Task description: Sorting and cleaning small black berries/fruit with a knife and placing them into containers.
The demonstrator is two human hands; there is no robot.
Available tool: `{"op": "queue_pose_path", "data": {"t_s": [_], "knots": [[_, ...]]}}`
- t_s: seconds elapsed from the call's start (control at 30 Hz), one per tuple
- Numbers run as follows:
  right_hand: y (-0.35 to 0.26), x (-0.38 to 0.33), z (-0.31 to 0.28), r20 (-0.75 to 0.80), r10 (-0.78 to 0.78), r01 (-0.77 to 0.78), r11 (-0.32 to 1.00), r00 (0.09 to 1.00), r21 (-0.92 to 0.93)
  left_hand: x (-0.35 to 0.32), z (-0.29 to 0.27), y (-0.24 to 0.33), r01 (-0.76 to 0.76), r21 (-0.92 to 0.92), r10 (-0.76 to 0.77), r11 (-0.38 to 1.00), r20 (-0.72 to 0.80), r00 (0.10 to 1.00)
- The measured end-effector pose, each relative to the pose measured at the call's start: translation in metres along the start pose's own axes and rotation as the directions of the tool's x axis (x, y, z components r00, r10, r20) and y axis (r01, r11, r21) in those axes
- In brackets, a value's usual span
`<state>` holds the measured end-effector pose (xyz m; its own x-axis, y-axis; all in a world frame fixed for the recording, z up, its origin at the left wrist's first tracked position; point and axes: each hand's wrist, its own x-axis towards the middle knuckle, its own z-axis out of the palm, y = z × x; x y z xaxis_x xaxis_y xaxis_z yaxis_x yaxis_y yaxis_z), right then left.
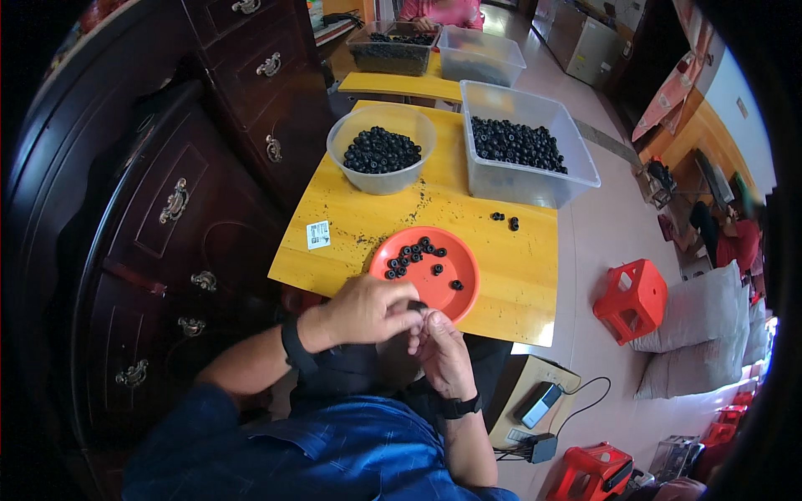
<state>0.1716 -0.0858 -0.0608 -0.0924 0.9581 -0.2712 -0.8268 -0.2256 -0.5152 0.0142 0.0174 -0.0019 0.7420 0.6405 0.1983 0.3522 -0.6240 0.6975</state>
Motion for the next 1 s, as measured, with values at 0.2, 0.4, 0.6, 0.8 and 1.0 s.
{"op": "queue_pose_path", "data": {"t_s": [0.2, 0.4, 0.6, 0.8, 1.0], "knots": [[-0.028, 0.010, 0.000, -0.016, -0.324, 0.273, 0.823, 0.946, -0.499, 0.087, -0.079, -0.039, 0.182, 0.240, -0.096, 0.954, -0.328, 0.940], [-0.045, 0.034, -0.005, 0.329, -0.549, 0.239, -0.231, 0.768, -0.943, 0.093, -0.085, -0.060, 0.276, 0.244, -0.182, 0.930, -0.347, 0.920], [-0.038, 0.040, -0.013, 0.304, -0.538, 0.083, -0.396, 0.786, -0.914, 0.015, -0.023, -0.070, 0.442, 0.103, -0.417, 0.891, -0.198, 0.887], [-0.033, 0.049, -0.009, 0.283, -0.481, 0.072, -0.410, 0.830, -0.909, 0.004, 0.012, -0.082, 0.477, 0.147, -0.458, 0.866, -0.149, 0.877], [-0.025, 0.070, -0.008, 0.404, -0.482, 0.164, -0.464, 0.778, -0.870, -0.001, 0.018, -0.081, 0.429, 0.086, -0.412, 0.899, -0.160, 0.897]]}}
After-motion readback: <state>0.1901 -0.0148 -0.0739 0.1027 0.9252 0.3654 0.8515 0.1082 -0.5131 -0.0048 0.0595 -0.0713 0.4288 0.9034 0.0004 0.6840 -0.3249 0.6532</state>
